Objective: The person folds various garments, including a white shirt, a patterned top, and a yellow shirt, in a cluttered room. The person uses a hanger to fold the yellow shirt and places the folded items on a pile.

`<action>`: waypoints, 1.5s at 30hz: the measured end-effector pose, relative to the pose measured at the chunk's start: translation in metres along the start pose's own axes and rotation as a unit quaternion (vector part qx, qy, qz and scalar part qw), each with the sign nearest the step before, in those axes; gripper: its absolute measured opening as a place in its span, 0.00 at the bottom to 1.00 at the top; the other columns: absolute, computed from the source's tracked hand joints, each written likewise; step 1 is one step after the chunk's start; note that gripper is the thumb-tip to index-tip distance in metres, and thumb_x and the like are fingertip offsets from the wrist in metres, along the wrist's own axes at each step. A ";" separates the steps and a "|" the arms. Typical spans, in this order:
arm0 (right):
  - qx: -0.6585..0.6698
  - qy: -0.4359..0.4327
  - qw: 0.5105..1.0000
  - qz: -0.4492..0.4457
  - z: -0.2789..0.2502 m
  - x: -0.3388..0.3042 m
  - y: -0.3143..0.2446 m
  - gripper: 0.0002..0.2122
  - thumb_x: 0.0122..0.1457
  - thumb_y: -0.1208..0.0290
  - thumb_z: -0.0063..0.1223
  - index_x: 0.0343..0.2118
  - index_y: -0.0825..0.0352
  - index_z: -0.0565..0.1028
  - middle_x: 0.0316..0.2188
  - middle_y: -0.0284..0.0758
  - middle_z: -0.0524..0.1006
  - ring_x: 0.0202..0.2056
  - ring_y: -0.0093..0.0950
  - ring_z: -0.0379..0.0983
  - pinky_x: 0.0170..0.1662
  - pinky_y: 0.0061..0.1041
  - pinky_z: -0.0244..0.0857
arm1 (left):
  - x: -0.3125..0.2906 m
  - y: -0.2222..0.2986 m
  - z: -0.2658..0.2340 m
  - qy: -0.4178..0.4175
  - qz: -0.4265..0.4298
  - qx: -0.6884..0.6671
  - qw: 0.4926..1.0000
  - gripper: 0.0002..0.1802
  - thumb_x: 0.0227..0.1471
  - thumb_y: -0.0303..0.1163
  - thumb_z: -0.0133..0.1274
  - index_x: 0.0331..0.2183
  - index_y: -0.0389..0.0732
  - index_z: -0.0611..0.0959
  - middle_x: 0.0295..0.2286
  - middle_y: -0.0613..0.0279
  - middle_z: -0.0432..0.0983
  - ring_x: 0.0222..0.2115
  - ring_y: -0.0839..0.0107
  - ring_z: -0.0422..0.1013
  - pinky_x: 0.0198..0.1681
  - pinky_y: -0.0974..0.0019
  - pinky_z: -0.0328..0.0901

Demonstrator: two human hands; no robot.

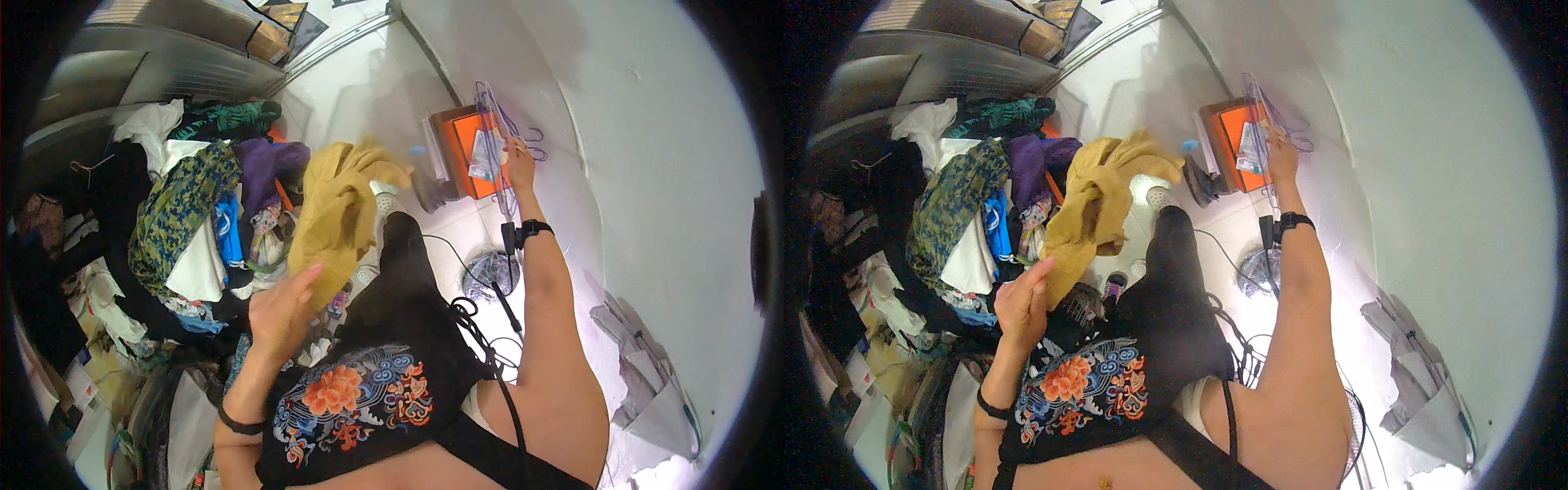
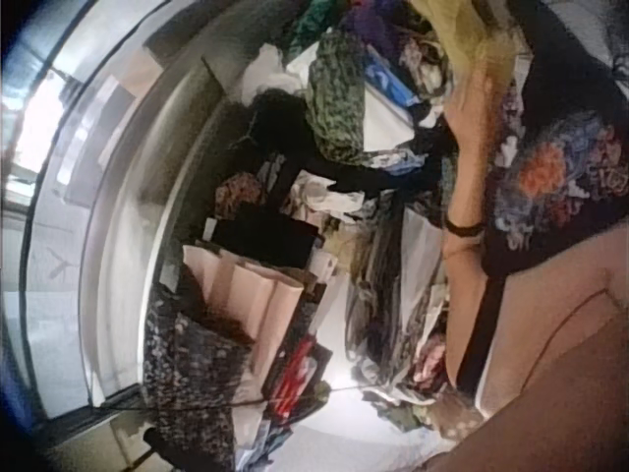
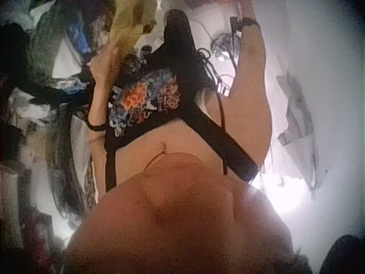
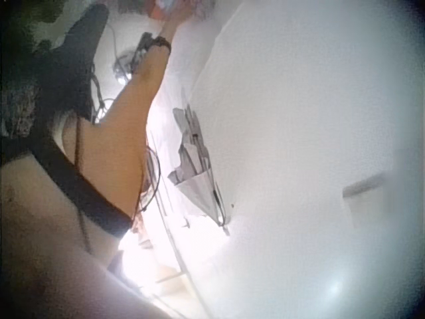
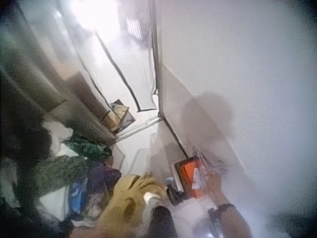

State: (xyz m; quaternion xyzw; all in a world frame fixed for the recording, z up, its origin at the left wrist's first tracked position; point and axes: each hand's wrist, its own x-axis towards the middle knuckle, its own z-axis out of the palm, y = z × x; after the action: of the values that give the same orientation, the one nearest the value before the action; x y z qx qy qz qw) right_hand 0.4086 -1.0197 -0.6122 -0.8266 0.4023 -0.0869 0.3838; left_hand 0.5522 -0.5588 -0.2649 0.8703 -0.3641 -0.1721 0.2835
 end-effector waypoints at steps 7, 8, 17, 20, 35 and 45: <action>0.116 -0.099 0.984 0.094 0.013 0.036 0.073 0.18 0.66 0.56 0.46 0.50 0.62 0.77 0.42 0.31 0.81 0.45 0.22 0.74 0.50 0.23 0.65 | 0.015 0.006 0.007 0.007 -0.044 0.002 0.999 0.14 0.61 0.31 0.47 0.43 0.39 0.83 0.34 0.53 0.82 0.25 0.61 0.76 0.29 0.65 0.67; 0.164 -0.104 0.974 0.113 0.012 0.036 0.078 0.18 0.66 0.57 0.47 0.50 0.63 0.77 0.44 0.31 0.80 0.47 0.22 0.73 0.52 0.23 0.64 | 0.017 0.009 0.005 0.000 -0.053 0.002 0.999 0.13 0.60 0.31 0.47 0.43 0.39 0.83 0.33 0.53 0.82 0.24 0.62 0.76 0.28 0.65 0.67; 0.106 -0.194 0.972 0.078 -0.008 0.026 0.073 0.17 0.66 0.56 0.48 0.52 0.58 0.77 0.50 0.30 0.78 0.55 0.23 0.69 0.58 0.25 0.60 | 0.026 0.011 0.002 0.000 -0.067 -0.014 0.998 0.12 0.56 0.24 0.51 0.42 0.34 0.82 0.34 0.49 0.81 0.28 0.57 0.79 0.30 0.66 0.71; -0.045 -0.186 0.981 0.009 -0.031 0.025 0.040 0.16 0.66 0.59 0.47 0.51 0.59 0.77 0.48 0.35 0.79 0.53 0.30 0.72 0.55 0.25 0.62 | 0.021 0.012 0.002 0.001 -0.089 -0.021 0.996 0.12 0.56 0.24 0.51 0.42 0.33 0.82 0.35 0.48 0.82 0.29 0.57 0.80 0.31 0.66 0.71; -0.054 -0.069 0.993 0.082 0.016 0.033 0.129 0.27 0.52 0.65 0.63 0.56 0.65 0.71 0.46 0.38 0.80 0.44 0.28 0.77 0.50 0.26 0.68 | -0.002 0.017 0.001 0.003 -0.112 -0.027 0.993 0.14 0.54 0.23 0.52 0.44 0.36 0.82 0.32 0.47 0.81 0.27 0.57 0.79 0.29 0.65 0.70; 0.209 -0.100 0.968 0.094 0.021 -0.090 -0.077 0.24 0.53 0.72 0.60 0.55 0.65 0.71 0.49 0.37 0.76 0.46 0.29 0.73 0.52 0.29 0.65 | -0.052 0.031 -0.027 0.079 -0.289 -0.127 0.946 0.14 0.60 0.29 0.51 0.46 0.39 0.82 0.29 0.57 0.79 0.24 0.76 0.71 0.32 0.72 0.67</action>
State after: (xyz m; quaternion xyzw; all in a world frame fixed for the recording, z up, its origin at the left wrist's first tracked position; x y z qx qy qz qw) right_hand 0.4041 -0.9125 -0.5572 -0.6915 0.4102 -0.0490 0.5926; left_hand 0.5146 -0.5283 -0.2198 0.9057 -0.0488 -0.2226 0.3575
